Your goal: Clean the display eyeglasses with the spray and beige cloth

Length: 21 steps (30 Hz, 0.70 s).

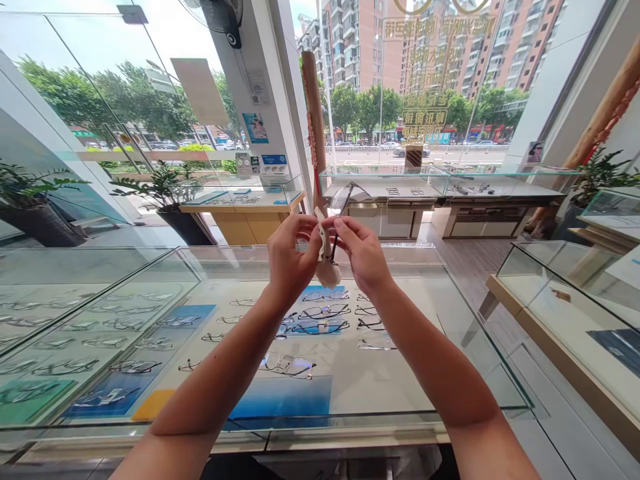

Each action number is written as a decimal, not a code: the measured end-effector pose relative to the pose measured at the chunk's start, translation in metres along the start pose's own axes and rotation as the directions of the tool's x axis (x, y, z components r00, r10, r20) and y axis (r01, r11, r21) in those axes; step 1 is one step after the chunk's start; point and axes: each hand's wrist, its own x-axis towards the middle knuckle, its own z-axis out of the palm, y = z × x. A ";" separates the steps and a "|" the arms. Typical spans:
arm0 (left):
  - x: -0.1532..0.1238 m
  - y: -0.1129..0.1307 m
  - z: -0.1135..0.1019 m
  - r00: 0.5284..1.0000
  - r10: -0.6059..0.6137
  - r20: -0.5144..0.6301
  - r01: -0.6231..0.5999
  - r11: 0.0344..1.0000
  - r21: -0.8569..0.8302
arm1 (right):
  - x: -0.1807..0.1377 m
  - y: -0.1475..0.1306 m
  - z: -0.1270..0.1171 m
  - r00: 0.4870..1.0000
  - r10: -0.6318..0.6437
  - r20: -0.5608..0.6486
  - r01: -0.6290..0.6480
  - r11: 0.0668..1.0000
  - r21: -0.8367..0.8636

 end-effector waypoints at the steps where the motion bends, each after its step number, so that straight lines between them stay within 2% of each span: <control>1: 0.001 0.002 0.000 0.998 -0.056 0.033 0.058 0.997 -0.050 | 0.000 0.000 0.000 1.000 -0.012 0.000 0.012 1.000 -0.004; 9: 0.001 0.007 -0.002 0.952 -0.246 0.182 0.284 0.932 -0.224 | 0.001 0.000 0.000 0.997 -0.057 -0.047 0.057 0.998 0.006; 14: 0.000 0.005 0.000 0.915 -0.316 0.251 0.386 0.867 -0.314 | 0.002 0.003 -0.004 0.995 -0.057 -0.075 0.056 0.998 -0.026; 18: 0.001 0.003 0.001 0.872 -0.362 0.329 0.478 0.773 -0.417 | 0.004 0.004 -0.007 0.994 -0.078 -0.071 0.073 0.995 -0.069; 21: 0.001 0.002 0.002 0.867 -0.361 0.344 0.490 0.746 -0.451 | 0.005 0.005 -0.009 0.994 -0.091 -0.063 0.086 0.993 -0.074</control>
